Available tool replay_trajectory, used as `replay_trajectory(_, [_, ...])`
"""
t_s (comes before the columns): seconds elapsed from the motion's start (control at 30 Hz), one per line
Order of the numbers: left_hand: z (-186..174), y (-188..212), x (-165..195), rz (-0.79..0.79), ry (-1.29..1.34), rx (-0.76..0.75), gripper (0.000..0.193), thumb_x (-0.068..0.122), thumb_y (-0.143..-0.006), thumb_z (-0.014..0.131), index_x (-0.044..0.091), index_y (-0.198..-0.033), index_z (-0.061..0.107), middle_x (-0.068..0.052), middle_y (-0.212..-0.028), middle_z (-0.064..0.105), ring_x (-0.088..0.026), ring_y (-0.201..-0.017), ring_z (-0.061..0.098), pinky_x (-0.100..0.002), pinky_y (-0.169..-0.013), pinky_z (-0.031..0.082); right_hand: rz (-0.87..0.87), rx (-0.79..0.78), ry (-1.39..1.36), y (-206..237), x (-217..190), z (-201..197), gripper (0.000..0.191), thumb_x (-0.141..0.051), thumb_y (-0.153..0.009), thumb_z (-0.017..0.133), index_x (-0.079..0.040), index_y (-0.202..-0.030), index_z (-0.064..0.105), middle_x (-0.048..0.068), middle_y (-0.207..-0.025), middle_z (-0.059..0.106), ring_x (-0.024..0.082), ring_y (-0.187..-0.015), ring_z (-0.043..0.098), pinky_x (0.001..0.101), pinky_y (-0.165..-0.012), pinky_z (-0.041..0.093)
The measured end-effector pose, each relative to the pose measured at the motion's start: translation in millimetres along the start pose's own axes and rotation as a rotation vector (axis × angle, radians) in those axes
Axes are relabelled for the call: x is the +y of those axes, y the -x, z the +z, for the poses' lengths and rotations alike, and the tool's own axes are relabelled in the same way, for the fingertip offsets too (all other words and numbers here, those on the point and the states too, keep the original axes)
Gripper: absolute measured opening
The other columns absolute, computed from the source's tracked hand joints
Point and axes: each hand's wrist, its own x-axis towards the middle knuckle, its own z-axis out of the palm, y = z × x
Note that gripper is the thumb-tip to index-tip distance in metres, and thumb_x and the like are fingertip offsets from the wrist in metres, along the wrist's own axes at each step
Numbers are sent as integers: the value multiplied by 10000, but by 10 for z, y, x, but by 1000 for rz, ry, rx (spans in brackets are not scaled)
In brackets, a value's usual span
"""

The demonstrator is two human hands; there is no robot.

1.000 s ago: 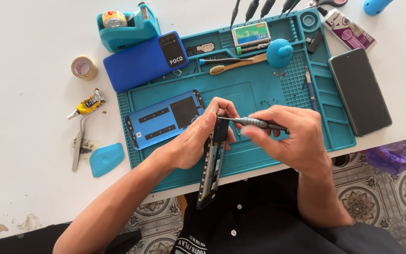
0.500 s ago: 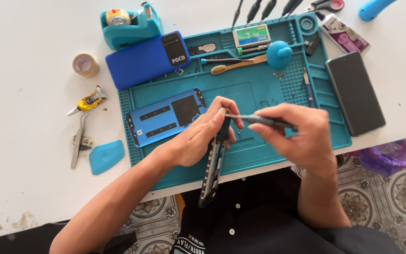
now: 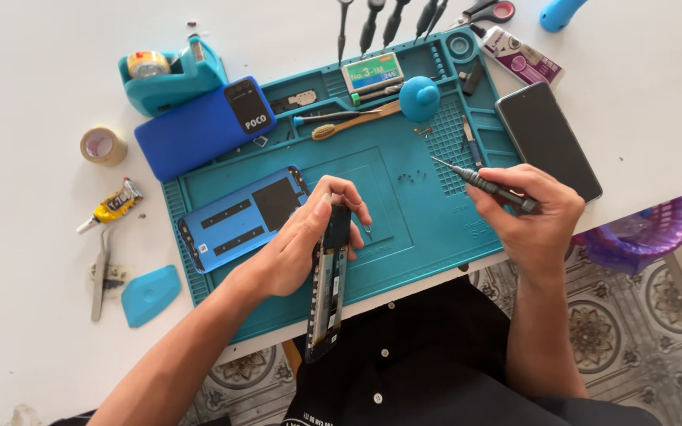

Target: The person handles a SIM card and tray at a repair mat, then picks up a disassembled smartphone and uses a precision screwdriver to unscrew and work on its internal components, holding the phone steady with the other hand.

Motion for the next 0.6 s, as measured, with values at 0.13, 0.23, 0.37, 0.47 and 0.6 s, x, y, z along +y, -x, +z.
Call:
replay_trajectory(0.13, [11, -31, 11, -4, -10, -1, 640, 624, -1060, 185, 72, -1282, 418, -116, -1154, 581, -184, -952, 636, -359, -851, 574, 36, 66, -158, -118, 6, -5, 204, 58, -884, 791, 19, -1079, 742, 71, -943, 686, 52, -669, 629, 179, -581, 471])
replay_trajectory(0.23, [27, -44, 9, -8, -11, -2, 659, 644, -1054, 193, 66, -1281, 415, -118, -1160, 584, -184, -951, 637, -358, -847, 572, -11, 16, -197, -168, -12, 52, 182, 24, -910, 756, 1, -1087, 719, 78, -1080, 665, 80, -803, 677, 214, -686, 572])
replay_trajectory(0.37, [15, -43, 8, -3, -18, -6, 683, 661, -1054, 182, 62, -1277, 420, -116, -1157, 588, -181, -946, 643, -352, -846, 569, -84, -74, -55, -120, -27, 130, 165, 6, -1028, 734, 18, -1191, 715, 124, -1154, 732, 127, -932, 712, 225, -795, 597])
replay_trajectory(0.47, [0, -44, 1, 5, -37, -5, 688, 666, -1056, 174, 64, -1270, 427, -114, -1150, 594, -177, -942, 648, -348, -849, 576, -103, -50, 75, -64, -11, 145, 138, -10, -1015, 739, 20, -1148, 720, 134, -1126, 745, 149, -946, 729, 256, -818, 601])
replay_trajectory(0.6, [-4, -29, -5, -10, -16, -1, 685, 661, -1056, 185, 60, -1275, 431, -122, -1157, 582, -184, -946, 636, -357, -850, 572, -131, -77, 80, -56, 40, 153, 124, -5, -1014, 745, 14, -1133, 718, 138, -1119, 750, 156, -969, 742, 259, -840, 607])
